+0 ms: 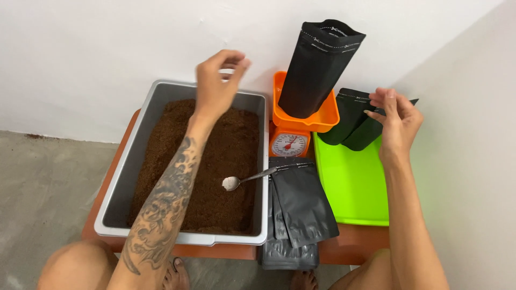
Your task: The person is filling black resealable pouches with coffee grounds using a spoon and weighing them on an analog scale.
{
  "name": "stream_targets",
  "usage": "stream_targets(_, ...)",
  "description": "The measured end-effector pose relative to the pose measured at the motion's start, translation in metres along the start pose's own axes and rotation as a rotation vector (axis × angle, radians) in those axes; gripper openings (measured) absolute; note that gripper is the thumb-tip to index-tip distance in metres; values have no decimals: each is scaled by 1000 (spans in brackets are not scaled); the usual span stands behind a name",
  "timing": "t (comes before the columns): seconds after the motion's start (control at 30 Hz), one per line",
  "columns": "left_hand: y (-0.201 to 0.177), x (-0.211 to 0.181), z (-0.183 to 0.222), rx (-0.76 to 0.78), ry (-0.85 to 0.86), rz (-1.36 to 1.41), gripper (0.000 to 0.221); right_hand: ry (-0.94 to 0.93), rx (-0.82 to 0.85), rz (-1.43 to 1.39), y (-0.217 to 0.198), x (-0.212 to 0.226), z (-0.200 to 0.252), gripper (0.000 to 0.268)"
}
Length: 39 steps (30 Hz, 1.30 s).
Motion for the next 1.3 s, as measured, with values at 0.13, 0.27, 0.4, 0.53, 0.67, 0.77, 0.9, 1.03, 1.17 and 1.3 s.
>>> stream_targets(0.13, -22, -13, 17, -133, 23, -57, 50, -55, -112, 128, -2, 10, 20, 63)
stream_targets(0.27, -30, -14, 27, -110, 90, -117, 24, 48, -163, 156, 0, 16, 27, 50)
stream_targets(0.4, -25, -23, 30, -9, 78, -25, 56, -35, -126, 165, 4, 15, 26, 45)
stream_targets(0.53, -16, -12, 26, -38, 44, -12, 29, -156, -20, 193, 13, 13, 26, 44)
stream_targets(0.67, -9, -20, 28, -37, 72, -29, 12, -233, -69, 57, 4, -13, 22, 21)
stream_targets(0.77, 4, -7, 21, -8, 73, -40, 12, -317, -66, 89, -3, -25, 19, 20)
stream_targets(0.9, 34, -25, 21, 38, 80, -65, 61, -291, -1, 42, 4, -33, 14, 21)
stream_targets(1.03, 81, -16, 3, 130, 33, -82, 101, -261, 61, 114, 28, -12, 12, 20)
stream_targets(1.17, 98, -1, -18, 275, -87, -117, 100, -208, 209, 191, 44, -2, -12, 32)
stream_targets(1.3, 110, 14, -29, 291, -93, -111, 67, -178, 308, 253, 57, 2, -39, 22)
Point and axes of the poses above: each hand's wrist, its own z-axis away from the middle knuckle, its own y-axis out of the palm, x = y × z, the point moved 5 cm from there along -z, towards the middle knuckle, and after that the axes turned 14 degrees about x, right-handed, at the moved point
